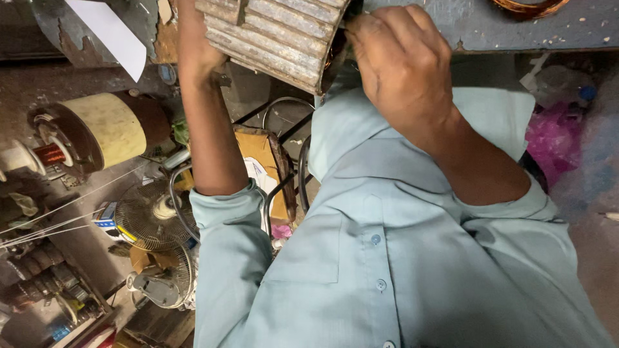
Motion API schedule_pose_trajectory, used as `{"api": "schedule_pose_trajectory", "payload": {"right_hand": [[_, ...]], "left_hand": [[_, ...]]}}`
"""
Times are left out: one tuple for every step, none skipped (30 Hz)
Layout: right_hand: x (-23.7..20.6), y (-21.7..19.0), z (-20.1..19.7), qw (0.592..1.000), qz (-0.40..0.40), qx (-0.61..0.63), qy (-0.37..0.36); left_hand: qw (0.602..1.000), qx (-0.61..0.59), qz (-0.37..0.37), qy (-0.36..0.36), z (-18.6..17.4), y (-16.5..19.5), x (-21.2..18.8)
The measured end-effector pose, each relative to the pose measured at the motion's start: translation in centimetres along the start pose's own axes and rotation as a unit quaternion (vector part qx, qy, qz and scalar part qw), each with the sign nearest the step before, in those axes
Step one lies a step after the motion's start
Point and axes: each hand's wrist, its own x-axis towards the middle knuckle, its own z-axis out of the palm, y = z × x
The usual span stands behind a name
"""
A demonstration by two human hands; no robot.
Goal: The person inserts small white insulating pieces into slots on a laminated stator core and wraps copper wire around the core. The person repeatedly places insulators and adjusts the wire while holding the core with both hands.
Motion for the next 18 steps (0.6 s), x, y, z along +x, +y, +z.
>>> {"api": "schedule_pose_trajectory", "payload": {"right_hand": [[0.0,0.0,0.0,1.0,-0.008,-0.013,-0.001],[0.0,0.0,0.1,1.0,-0.013,-0.02,0.002],[0.0,-0.1,0.2,1.0,-0.018,-0.025,0.005],[0.0,-0.1,0.3,0.999,-0.022,-0.032,0.008],[0.0,-0.1,0.3,0.998,-0.036,-0.045,0.007],[0.0,-0.1,0.3,0.997,-0.049,-0.057,0.005],[0.0,-0.2,0.3,0.996,-0.062,-0.069,0.003],[-0.1,-0.2,0.3,0.996,-0.055,-0.069,-0.001],[-0.2,-0.1,0.2,0.996,-0.049,-0.069,-0.004],[-0.4,-0.1,0.2,0.997,-0.043,-0.068,-0.008],[-0.6,-0.1,0.1,0.997,-0.04,-0.069,-0.014],[-0.8,-0.2,0.2,0.997,-0.037,-0.07,-0.019],[-1.0,-0.1,0.2,0.997,-0.034,-0.072,-0.023],[-1.2,-0.1,0.2,0.997,-0.025,-0.064,-0.034],[-1.4,-0.1,0.3,0.997,-0.016,-0.057,-0.045],[-1.5,0.0,0.3,0.998,-0.008,-0.047,-0.046],[-1.6,0.0,0.3,0.998,-0.001,-0.037,-0.048],[-1.5,0.2,0.4,0.999,0.005,-0.025,-0.039]], "left_hand": [[1.0,0.004,-0.006,-0.003,0.0,-0.1,0.1],[1.0,0.005,-0.007,-0.002,0.0,-0.3,0.0],[1.0,0.004,-0.007,0.0,0.0,-0.3,0.0],[1.0,0.003,-0.006,0.0,0.0,-0.4,-0.1],[1.0,0.003,-0.005,0.001,0.1,-0.5,-0.1],[1.0,0.003,-0.004,0.001,0.1,-0.5,-0.2],[1.0,0.003,-0.004,0.0,0.2,-0.5,-0.3],[1.0,0.003,-0.004,0.002,0.2,-0.5,-0.3],[1.0,0.004,-0.003,0.003,0.3,-0.6,-0.3],[1.0,0.004,-0.004,0.004,0.5,-0.6,-0.3],[1.0,0.003,-0.004,0.004,0.6,-0.7,-0.4],[1.0,0.004,-0.004,0.005,0.8,-0.8,-0.4],[1.0,0.002,-0.005,0.006,1.0,-1.0,-0.5],[1.0,0.001,-0.003,0.01,1.1,-1.3,-0.6],[1.0,0.001,-0.003,0.013,1.4,-1.6,-0.6],[1.0,-0.002,-0.002,0.016,1.6,-1.8,-0.8],[1.0,-0.004,-0.001,0.021,1.8,-2.2,-0.9],[1.0,-0.005,0.001,0.025,2.1,-2.4,-0.9]]}}
